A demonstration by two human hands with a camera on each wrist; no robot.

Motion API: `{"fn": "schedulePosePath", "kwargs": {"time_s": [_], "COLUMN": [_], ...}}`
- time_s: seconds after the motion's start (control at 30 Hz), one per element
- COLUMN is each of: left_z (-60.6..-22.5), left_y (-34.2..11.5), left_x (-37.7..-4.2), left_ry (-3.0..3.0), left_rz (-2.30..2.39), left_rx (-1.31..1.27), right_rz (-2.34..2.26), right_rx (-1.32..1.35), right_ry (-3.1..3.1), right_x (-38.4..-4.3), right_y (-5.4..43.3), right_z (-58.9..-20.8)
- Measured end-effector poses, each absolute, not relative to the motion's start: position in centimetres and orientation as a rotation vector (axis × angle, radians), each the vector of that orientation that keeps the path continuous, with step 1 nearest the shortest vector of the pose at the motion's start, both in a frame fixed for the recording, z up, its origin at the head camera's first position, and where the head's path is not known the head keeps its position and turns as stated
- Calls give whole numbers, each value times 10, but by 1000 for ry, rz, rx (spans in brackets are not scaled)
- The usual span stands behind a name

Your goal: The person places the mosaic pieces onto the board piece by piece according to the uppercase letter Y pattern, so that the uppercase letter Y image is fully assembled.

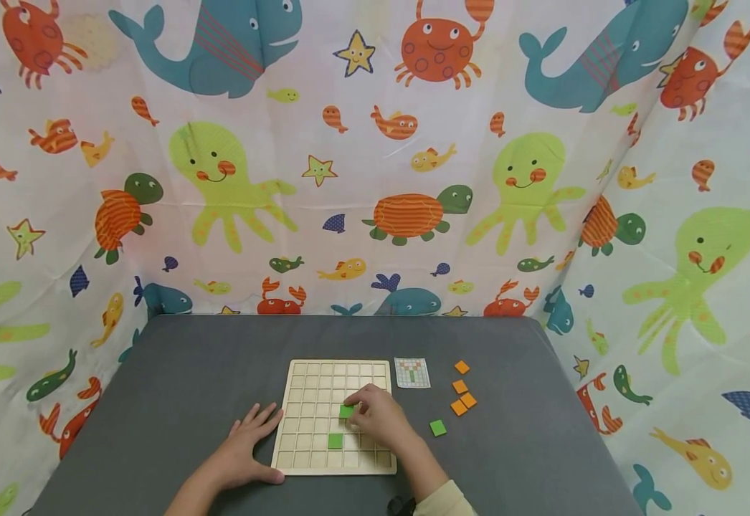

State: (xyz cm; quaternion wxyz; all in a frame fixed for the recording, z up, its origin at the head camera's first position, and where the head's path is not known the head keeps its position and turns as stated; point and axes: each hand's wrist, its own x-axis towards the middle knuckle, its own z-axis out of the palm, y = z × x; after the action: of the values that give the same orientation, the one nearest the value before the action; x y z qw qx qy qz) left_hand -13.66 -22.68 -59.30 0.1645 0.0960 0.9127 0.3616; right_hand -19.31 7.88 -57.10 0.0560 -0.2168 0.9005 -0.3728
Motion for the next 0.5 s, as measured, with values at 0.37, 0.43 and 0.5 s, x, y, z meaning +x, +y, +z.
{"fn": "schedulePosePath", "kwargs": {"time_s": [0.37, 0.43, 0.5], "left_z": [-601, -602, -602], "left_y": [-228, -228, -228], "left_x": [-139, -140, -141], "left_ry": [2625, 2618, 2605], "left_rz": [1020, 1021, 1029], "left_rx": [282, 265, 253], "right_rz": [-1048, -1027, -1014], "right_rx": [-631, -614, -609], "right_ry": [2685, 2686, 2696], "right_x": [-192, -192, -191], "right_y": [62, 60, 58], "right_z": [-577, -577, -577]}}
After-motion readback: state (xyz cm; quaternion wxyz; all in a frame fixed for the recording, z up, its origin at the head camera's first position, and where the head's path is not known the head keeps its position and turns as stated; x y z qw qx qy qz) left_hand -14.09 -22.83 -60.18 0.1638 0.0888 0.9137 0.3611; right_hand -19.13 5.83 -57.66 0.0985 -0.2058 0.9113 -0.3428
